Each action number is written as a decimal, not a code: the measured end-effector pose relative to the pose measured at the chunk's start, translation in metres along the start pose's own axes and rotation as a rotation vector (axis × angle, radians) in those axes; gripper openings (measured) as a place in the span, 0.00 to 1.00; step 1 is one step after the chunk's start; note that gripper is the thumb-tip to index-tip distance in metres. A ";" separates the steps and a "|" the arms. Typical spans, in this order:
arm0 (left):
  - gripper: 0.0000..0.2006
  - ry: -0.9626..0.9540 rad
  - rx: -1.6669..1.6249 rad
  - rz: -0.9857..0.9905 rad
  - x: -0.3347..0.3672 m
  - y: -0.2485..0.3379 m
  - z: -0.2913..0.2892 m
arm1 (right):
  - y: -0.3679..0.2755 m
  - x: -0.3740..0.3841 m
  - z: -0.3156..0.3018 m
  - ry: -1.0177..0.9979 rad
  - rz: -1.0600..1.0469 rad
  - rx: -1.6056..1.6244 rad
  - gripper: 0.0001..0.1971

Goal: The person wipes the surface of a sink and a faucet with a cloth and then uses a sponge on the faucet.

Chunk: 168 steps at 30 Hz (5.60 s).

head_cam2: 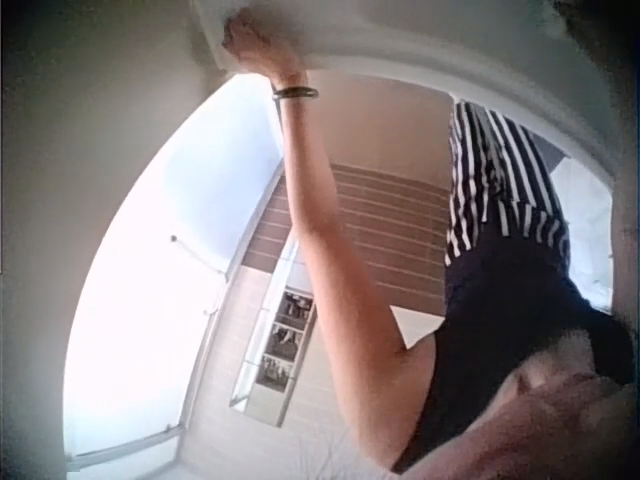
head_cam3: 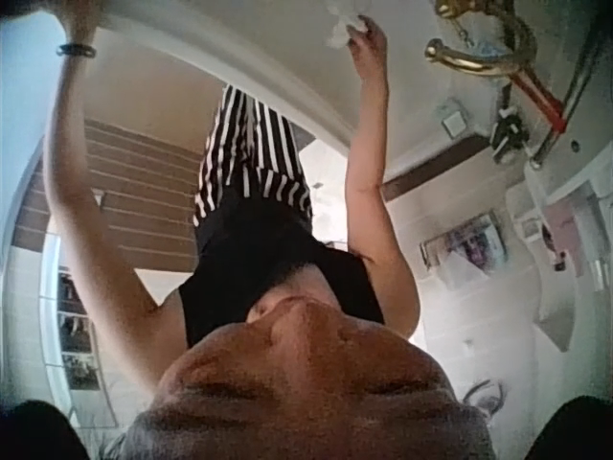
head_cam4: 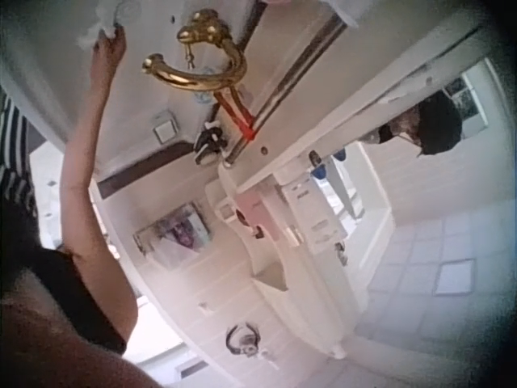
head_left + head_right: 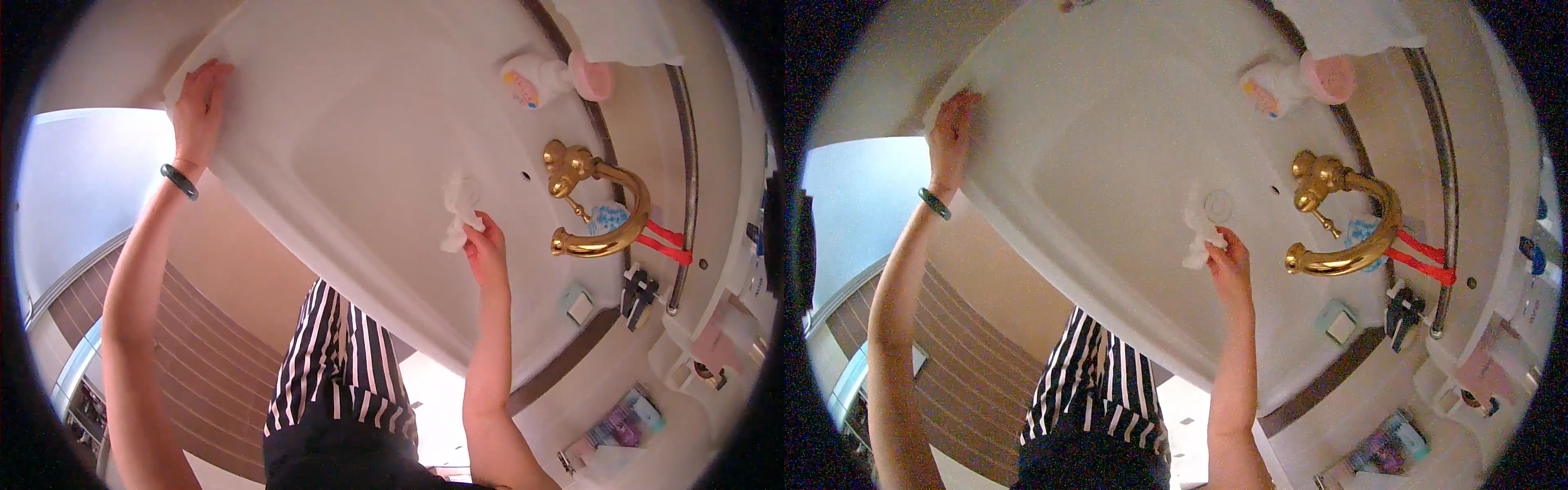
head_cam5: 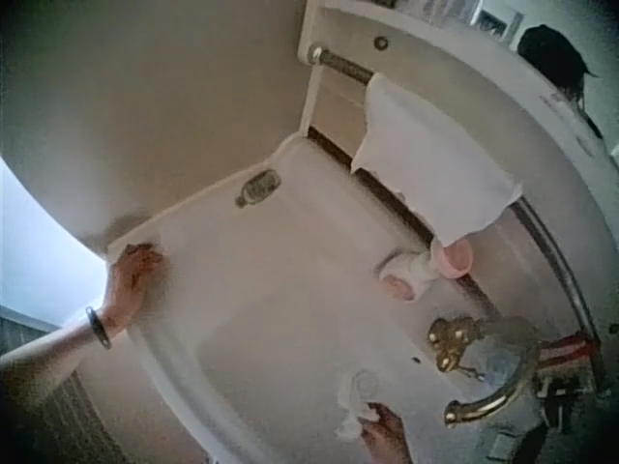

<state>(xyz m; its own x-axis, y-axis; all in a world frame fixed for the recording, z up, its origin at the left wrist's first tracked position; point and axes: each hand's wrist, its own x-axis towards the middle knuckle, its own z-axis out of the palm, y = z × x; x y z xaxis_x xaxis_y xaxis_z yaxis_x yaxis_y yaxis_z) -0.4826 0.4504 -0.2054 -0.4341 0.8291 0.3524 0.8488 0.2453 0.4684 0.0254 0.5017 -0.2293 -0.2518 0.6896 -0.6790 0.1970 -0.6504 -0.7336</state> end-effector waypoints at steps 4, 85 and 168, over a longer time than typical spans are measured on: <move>0.16 -0.075 0.305 0.283 0.000 -0.001 -0.001 | -0.007 -0.004 0.034 0.045 0.086 0.468 0.18; 0.10 -0.044 -0.554 -0.368 -0.034 0.075 -0.062 | -0.136 0.055 0.195 -0.141 -1.029 -0.861 0.33; 0.15 -0.149 0.288 0.253 0.057 -0.133 0.012 | 0.196 -0.286 -0.151 0.499 -0.153 -1.039 0.36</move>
<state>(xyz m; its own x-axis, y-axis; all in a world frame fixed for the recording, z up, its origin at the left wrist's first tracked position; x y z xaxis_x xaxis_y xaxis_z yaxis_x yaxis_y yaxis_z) -0.6171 0.4710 -0.2572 -0.1700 0.9399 0.2960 0.9822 0.1371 0.1286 0.2787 0.2253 -0.1832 0.0150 0.9378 -0.3469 0.9375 -0.1339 -0.3213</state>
